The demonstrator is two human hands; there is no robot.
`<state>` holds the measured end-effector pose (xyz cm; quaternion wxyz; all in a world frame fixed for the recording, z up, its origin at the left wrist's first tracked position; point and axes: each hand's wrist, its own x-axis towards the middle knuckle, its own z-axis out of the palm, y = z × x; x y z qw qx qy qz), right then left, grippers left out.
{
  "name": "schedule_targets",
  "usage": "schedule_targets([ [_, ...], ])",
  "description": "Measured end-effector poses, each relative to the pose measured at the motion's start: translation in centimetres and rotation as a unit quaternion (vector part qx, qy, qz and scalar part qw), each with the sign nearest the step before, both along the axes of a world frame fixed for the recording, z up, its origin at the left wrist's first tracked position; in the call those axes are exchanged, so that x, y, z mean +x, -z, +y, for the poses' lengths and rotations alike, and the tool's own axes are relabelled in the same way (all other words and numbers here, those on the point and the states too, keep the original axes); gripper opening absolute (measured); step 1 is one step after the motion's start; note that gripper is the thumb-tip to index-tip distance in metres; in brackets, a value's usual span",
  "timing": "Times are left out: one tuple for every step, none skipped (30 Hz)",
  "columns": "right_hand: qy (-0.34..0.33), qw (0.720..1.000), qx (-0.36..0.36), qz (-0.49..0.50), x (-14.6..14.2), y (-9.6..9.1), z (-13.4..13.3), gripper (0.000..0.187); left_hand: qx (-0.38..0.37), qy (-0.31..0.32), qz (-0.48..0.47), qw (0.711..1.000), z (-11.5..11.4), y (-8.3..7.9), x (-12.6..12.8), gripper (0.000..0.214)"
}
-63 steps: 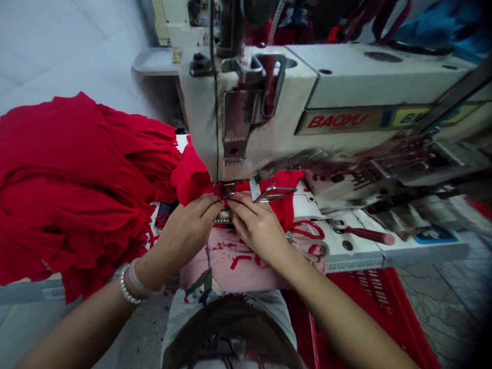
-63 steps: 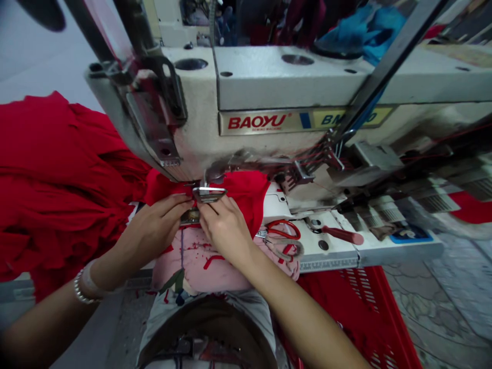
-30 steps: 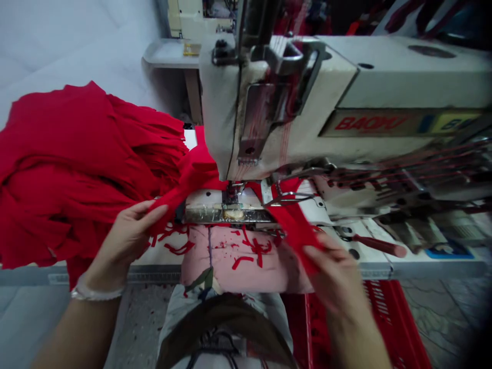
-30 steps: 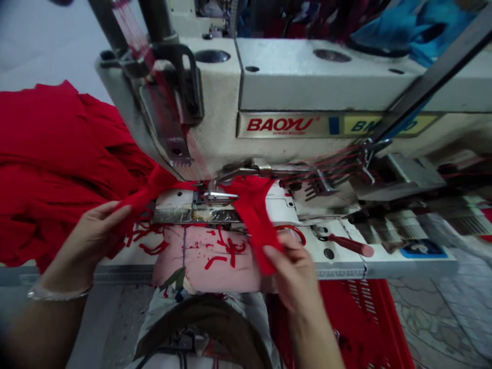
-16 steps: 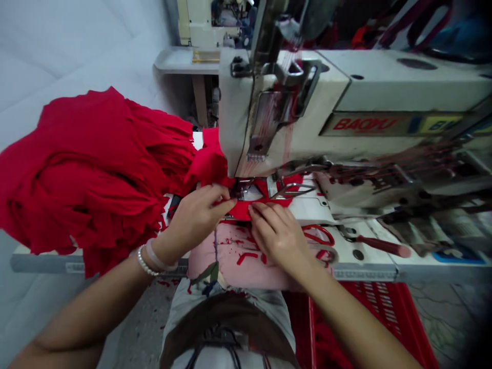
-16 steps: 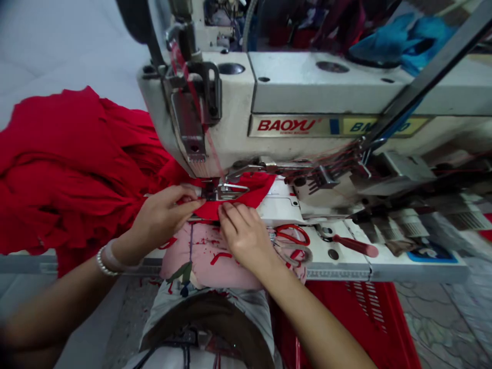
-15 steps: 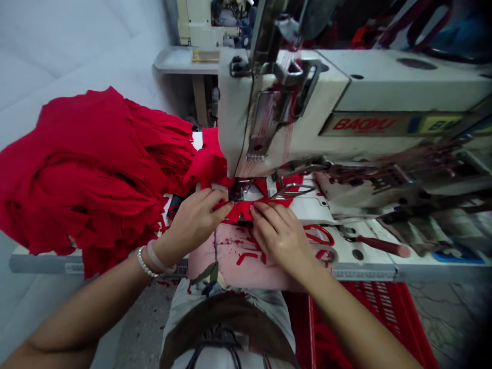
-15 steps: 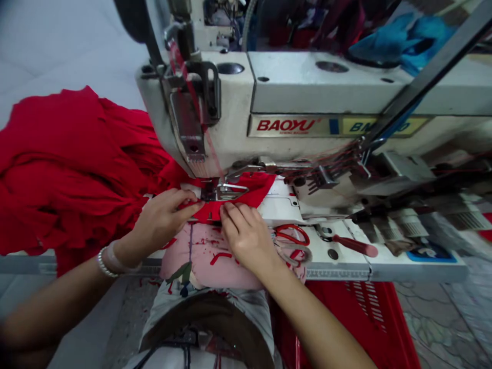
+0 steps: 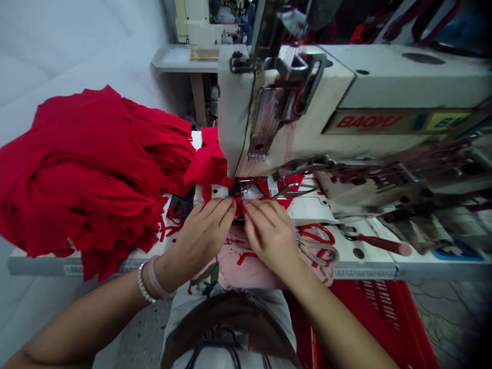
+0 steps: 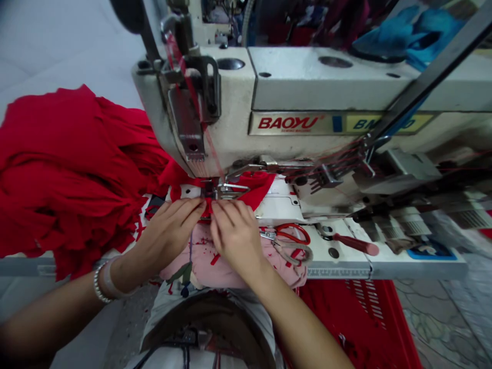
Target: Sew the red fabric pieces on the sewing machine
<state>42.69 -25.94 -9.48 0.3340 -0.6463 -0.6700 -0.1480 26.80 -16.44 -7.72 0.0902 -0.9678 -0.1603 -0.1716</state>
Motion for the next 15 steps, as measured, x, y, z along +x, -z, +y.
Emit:
schedule_targets([
  [0.003,0.998,-0.007,-0.060,-0.18,0.06,-0.05,0.027,-0.002,0.004,0.001,1.000,0.00,0.06,0.03,0.036],
  [0.010,0.994,-0.015,-0.110,-0.34,0.11,-0.10,0.028,-0.005,0.004,0.001,1.000,-0.02,0.07,0.06,0.036],
  [0.018,0.989,-0.023,-0.144,-0.47,0.14,-0.14,0.030,-0.008,0.004,-0.001,1.000,-0.03,0.06,0.06,0.037],
  [0.025,0.986,-0.028,-0.161,-0.55,0.15,-0.16,0.031,-0.011,0.004,-0.004,1.000,-0.03,0.04,0.07,0.037],
  [0.030,0.985,-0.032,-0.168,-0.59,0.13,-0.17,0.031,-0.011,0.003,-0.008,1.000,-0.02,0.02,0.07,0.037],
  [0.032,0.984,-0.034,-0.171,-0.59,0.08,-0.16,0.032,-0.010,0.003,-0.012,1.000,-0.01,0.01,0.06,0.038],
  [0.034,0.984,-0.035,-0.173,-0.57,0.02,-0.14,0.032,-0.008,0.004,-0.015,1.000,0.02,0.01,0.07,0.039],
  [0.034,0.984,-0.034,-0.173,-0.52,-0.05,-0.12,0.033,-0.005,0.004,-0.017,1.000,0.06,0.03,0.08,0.039],
  [0.032,0.984,-0.034,-0.171,-0.47,-0.11,-0.09,0.033,0.000,0.004,-0.019,1.000,0.11,0.06,0.09,0.039],
  [0.029,0.985,-0.034,-0.168,-0.40,-0.15,-0.06,0.033,0.003,0.004,-0.017,1.000,0.17,0.09,0.11,0.039],
  [0.025,0.986,-0.033,-0.162,-0.32,-0.16,-0.03,0.034,0.006,0.005,-0.016,1.000,0.24,0.12,0.13,0.039],
  [0.021,0.987,-0.033,-0.155,-0.23,-0.15,0.01,0.034,0.007,0.004,-0.014,1.000,0.30,0.15,0.16,0.039],
  [0.016,0.988,-0.033,-0.148,-0.13,-0.10,0.05,0.034,0.008,0.003,-0.012,1.000,0.36,0.16,0.19,0.038],
  [0.008,0.990,-0.030,-0.141,-0.01,-0.03,0.08,0.034,0.007,0.003,-0.012,1.000,0.41,0.16,0.22,0.038],
  [0.000,0.990,-0.025,-0.136,0.12,0.06,0.12,0.034,0.006,0.003,-0.011,1.000,0.45,0.14,0.24,0.038],
])
